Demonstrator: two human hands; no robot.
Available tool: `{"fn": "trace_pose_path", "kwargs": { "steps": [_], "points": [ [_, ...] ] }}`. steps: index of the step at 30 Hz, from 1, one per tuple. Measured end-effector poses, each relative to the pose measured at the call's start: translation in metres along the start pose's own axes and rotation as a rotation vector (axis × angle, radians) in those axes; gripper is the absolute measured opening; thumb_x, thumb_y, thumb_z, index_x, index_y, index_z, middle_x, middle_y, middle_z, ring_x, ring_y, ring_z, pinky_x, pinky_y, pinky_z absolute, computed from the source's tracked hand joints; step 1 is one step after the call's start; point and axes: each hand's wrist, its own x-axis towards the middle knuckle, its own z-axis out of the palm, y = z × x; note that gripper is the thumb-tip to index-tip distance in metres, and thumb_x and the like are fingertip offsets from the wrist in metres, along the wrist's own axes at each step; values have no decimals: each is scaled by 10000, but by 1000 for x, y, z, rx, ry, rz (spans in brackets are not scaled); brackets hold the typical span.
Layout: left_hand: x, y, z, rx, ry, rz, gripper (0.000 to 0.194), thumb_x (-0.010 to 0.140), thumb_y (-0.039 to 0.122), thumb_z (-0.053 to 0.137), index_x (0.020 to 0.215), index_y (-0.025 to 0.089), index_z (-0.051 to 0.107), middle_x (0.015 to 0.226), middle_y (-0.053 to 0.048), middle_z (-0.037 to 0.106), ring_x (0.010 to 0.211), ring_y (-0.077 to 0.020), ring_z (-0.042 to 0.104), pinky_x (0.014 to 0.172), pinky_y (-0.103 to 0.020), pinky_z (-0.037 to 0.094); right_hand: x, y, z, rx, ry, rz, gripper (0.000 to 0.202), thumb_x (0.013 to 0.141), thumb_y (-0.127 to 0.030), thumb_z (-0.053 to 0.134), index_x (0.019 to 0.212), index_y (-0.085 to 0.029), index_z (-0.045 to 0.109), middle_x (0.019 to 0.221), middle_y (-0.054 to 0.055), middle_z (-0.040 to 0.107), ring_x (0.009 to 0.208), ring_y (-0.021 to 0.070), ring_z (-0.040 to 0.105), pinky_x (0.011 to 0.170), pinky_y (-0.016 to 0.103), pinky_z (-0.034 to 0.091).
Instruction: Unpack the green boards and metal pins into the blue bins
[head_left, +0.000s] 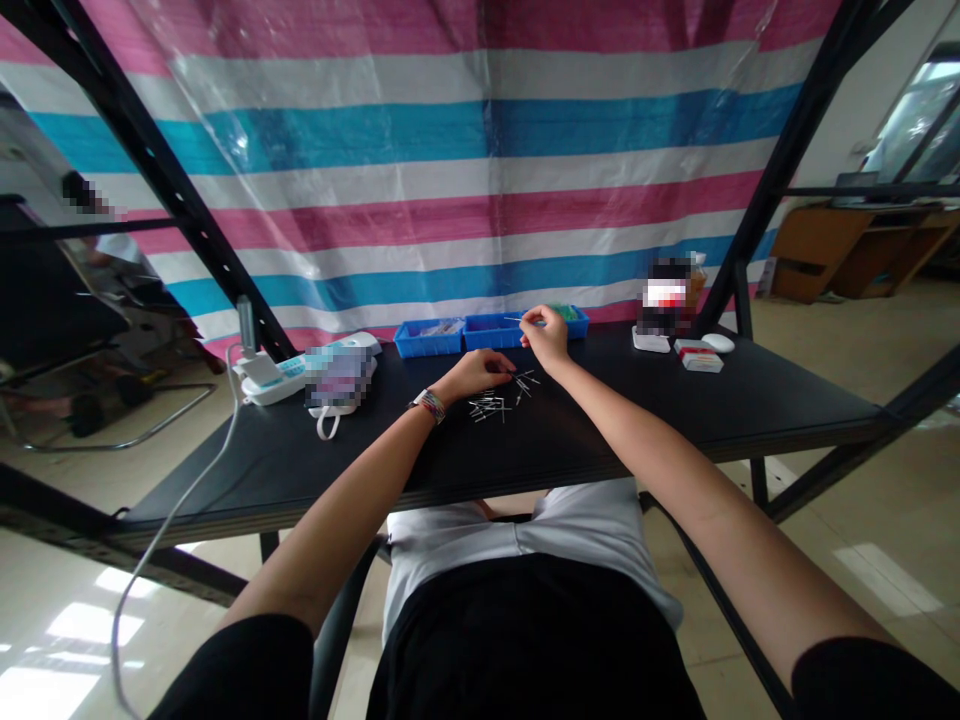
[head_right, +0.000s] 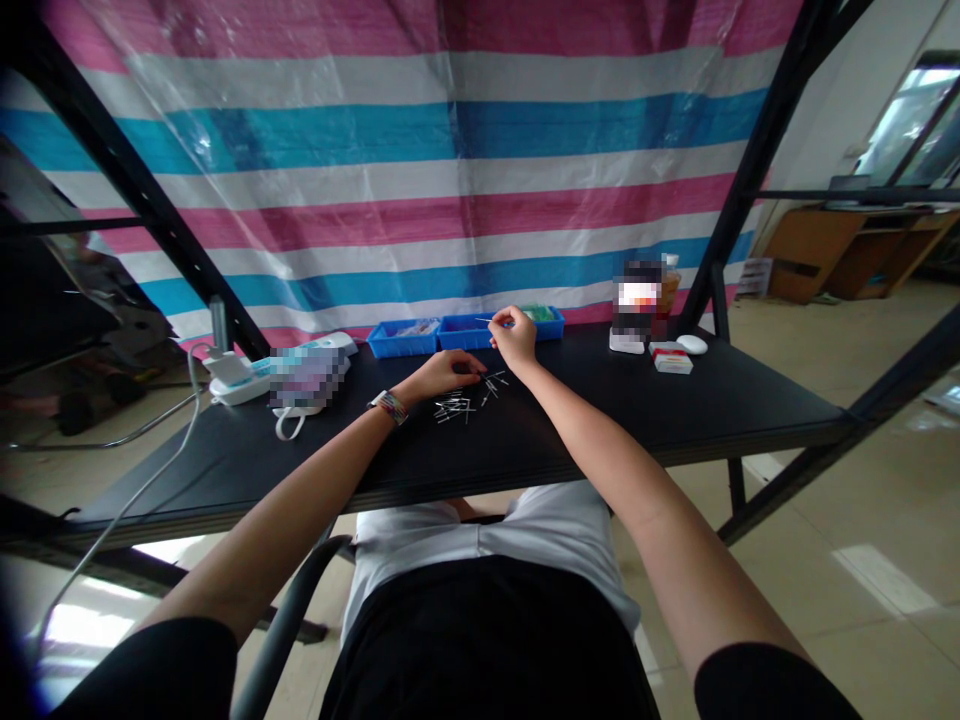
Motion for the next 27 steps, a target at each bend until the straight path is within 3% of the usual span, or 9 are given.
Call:
{"fn": "trace_pose_path", "kwargs": {
  "steps": [8, 14, 23, 25, 27],
  "points": [
    [1, -5, 3, 138, -11, 58, 191, 828, 248, 746, 967, 179, 857, 933, -55, 826, 837, -191, 737, 797, -291, 555, 7, 14, -1, -241, -63, -211, 51, 828, -193, 608, 849, -234, 585, 780, -4, 686, 631, 174, 660, 637, 278, 527],
    [1, -10, 2, 105, 2, 25, 107, 827, 248, 708, 846, 178, 787, 871, -39, 800, 798, -173, 717, 774, -278, 538, 19, 22, -3, -390, -11, -368, 57, 857, -180, 588, 864, -231, 613, 874, 44, 727, 756, 207, 666, 795, 330, 549],
    [4, -22, 1, -124, 108, -36, 153, 833, 330, 703, 823, 177, 710, 792, -17, 719, 725, -156, 626, 714, -281, 496, 25, 26, -7, -425, -139, -311, 192, 867, -154, 587, 884, -205, 772, 1032, 89, 794, 930, 247, 705, 986, 404, 553],
    [4, -18, -1, -180, 164, -72, 153, 840, 327, 711, 829, 176, 694, 800, -24, 718, 730, -153, 629, 686, -265, 482, 21, 18, -9, -387, -138, -286, 179, 856, -154, 600, 854, -209, 770, 988, 69, 797, 920, 238, 706, 960, 383, 561],
    [5, -14, -4, -230, 220, -103, 141, 849, 311, 715, 840, 176, 674, 804, -27, 711, 730, -146, 630, 664, -250, 475, 16, 9, -9, -313, -200, -206, 143, 871, -198, 628, 806, -213, 755, 890, 35, 789, 814, 210, 695, 838, 337, 573]
  ]
}}
